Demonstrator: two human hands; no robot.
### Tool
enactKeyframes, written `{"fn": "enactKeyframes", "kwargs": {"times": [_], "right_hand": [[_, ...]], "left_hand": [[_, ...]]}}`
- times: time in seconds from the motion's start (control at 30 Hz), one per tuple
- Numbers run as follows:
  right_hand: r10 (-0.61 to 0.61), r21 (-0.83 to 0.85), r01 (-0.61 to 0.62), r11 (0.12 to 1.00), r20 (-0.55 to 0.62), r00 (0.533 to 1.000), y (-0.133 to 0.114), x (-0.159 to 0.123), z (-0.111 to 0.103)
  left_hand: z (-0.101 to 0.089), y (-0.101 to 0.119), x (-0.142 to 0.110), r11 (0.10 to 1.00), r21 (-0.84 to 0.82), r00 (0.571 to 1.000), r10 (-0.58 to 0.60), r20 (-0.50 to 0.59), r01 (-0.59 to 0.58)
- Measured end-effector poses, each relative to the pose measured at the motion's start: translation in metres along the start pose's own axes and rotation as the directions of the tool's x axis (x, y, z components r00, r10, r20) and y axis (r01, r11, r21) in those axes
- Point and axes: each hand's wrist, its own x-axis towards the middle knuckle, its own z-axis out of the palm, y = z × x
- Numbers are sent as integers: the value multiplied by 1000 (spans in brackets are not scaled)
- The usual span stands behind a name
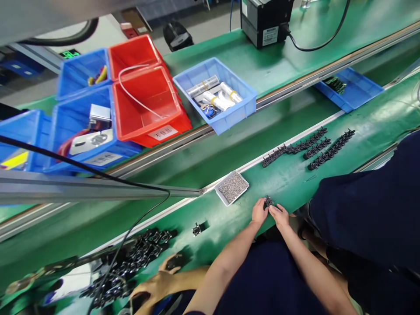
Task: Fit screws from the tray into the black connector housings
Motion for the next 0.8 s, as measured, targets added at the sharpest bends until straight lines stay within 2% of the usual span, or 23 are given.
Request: {"fn": "enactKeyframes", "kwargs": {"times": [0.27,0.4,0.5,0.67,0.8], "right_hand": [[-111,-112,110,988,-6,994,-1,0,7],[-283,-311,278,909,29,959,-9,-4,9],[-364,-373,358,856,56,930,-14,-8,10],[-371,-356,358,863,32,928,-15,-13,13],[-290,-232,276,933,-28,957,-11,-11,11]], "left_hand": [[2,-1,0,1000,12,1000,-12,-3,12],[2,0,1,999,31,1000,-9,-5,9],[3,0,2,998,55,1000,-11,-11,12],[6,0,2,996,84,1000,5,-23,-3],[7,0,1,996,83,1000,15,-25,-13]]}}
